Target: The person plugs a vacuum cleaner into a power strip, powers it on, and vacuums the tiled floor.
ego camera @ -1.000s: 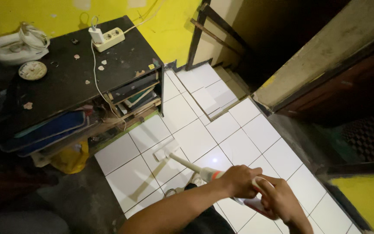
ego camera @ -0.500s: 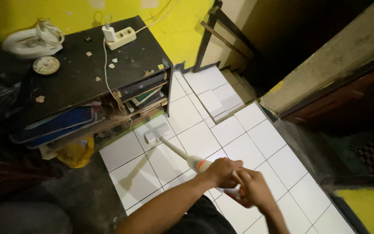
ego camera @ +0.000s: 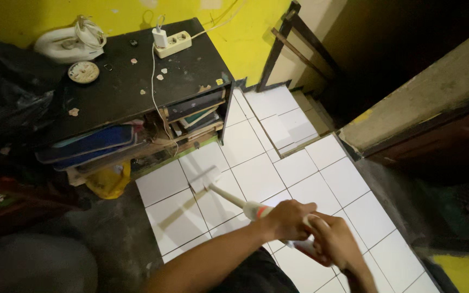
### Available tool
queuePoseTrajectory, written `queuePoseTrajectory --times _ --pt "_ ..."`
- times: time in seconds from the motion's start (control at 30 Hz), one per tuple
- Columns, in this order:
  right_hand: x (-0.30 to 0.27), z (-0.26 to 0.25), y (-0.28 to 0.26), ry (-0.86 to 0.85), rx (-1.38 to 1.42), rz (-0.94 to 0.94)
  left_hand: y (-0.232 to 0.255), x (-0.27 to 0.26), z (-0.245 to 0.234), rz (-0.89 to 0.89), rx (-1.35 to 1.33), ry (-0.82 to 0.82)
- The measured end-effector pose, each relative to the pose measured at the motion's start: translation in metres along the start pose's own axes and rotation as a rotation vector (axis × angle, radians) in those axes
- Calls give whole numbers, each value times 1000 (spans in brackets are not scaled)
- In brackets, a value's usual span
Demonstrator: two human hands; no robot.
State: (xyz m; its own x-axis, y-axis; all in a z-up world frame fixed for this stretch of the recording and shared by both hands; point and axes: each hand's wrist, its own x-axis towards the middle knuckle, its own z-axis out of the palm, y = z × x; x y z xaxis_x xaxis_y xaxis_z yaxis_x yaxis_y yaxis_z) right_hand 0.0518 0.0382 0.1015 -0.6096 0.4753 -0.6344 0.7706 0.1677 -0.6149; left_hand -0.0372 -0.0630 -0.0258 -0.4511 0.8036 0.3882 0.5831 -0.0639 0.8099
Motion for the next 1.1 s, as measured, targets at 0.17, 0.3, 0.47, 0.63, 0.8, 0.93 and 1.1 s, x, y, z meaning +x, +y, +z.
queuePoseTrajectory --times 0.17,0.3,0.47,0.63,0.8,0.93,1.1 --pt "30 45 23 -29 33 -133 -37 -26 -16 -31 53 -32" --pt "30 62 26 -49 106 -125 -44 -34 -20 -15 166 -61" --pt "6 23 8 -44 13 -101 -12 -18 -16 42 20 6" --pt "-31 4 -13 34 -12 12 22 -10 -6 45 -63 77" --pt "-25 20 -3 64 152 -21 8 -12 -15 39 -118 0" --pt "11 47 15 60 122 -126 -24 -21 -23 39 -6 2" --pt "37 76 21 41 134 -84 -56 -32 -23 16 71 32"
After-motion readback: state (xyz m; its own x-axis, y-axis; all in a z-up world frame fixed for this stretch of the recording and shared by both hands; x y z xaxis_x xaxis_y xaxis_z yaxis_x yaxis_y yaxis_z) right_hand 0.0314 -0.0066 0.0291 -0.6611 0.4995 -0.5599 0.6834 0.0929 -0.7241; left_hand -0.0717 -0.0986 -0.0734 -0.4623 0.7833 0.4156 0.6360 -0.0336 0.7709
